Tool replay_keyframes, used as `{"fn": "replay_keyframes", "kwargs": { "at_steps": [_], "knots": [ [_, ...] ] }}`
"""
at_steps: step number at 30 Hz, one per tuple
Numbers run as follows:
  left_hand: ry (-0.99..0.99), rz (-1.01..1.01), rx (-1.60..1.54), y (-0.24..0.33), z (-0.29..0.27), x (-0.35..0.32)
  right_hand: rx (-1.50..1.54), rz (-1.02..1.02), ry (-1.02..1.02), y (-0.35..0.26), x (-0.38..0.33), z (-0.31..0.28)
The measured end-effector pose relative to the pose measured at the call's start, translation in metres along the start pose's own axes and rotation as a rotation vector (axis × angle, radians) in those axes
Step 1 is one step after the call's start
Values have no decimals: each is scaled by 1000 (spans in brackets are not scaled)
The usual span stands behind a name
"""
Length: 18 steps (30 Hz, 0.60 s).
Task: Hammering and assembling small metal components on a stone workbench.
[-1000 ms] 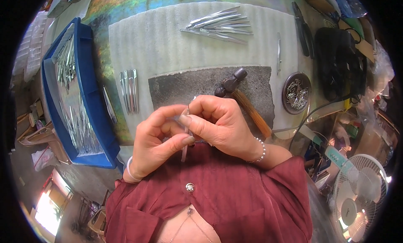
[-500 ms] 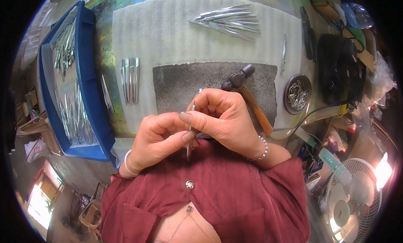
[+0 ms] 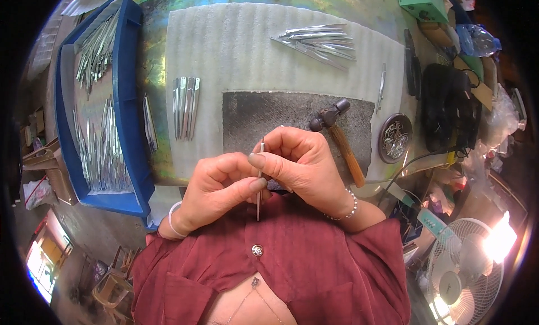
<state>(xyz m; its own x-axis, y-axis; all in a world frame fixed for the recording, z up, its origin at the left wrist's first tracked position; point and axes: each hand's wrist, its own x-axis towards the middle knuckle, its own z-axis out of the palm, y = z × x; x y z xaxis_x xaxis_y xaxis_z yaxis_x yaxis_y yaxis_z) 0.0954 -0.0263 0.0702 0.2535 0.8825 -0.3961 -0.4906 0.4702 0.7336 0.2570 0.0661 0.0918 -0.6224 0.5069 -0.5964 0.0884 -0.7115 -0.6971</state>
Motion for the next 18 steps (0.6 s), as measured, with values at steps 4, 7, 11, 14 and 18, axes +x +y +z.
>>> {"fn": "replay_keyframes", "kwargs": {
  "at_steps": [4,7,11,14,18],
  "knots": [
    [6,84,-52,-4,-1,-2,-82,-109,-40,-2,0,9],
    [34,133,-31,-8,-2,-6,-191,-200,-65,5,3,6],
    [62,192,-41,-1,3,-6,-122,-195,-41,3,3,14],
    [58,138,-54,3,3,-6,-46,-163,-58,4,3,14],
    [69,124,-39,5,5,-6,-19,-156,-104,3,3,11]
  ]
}}
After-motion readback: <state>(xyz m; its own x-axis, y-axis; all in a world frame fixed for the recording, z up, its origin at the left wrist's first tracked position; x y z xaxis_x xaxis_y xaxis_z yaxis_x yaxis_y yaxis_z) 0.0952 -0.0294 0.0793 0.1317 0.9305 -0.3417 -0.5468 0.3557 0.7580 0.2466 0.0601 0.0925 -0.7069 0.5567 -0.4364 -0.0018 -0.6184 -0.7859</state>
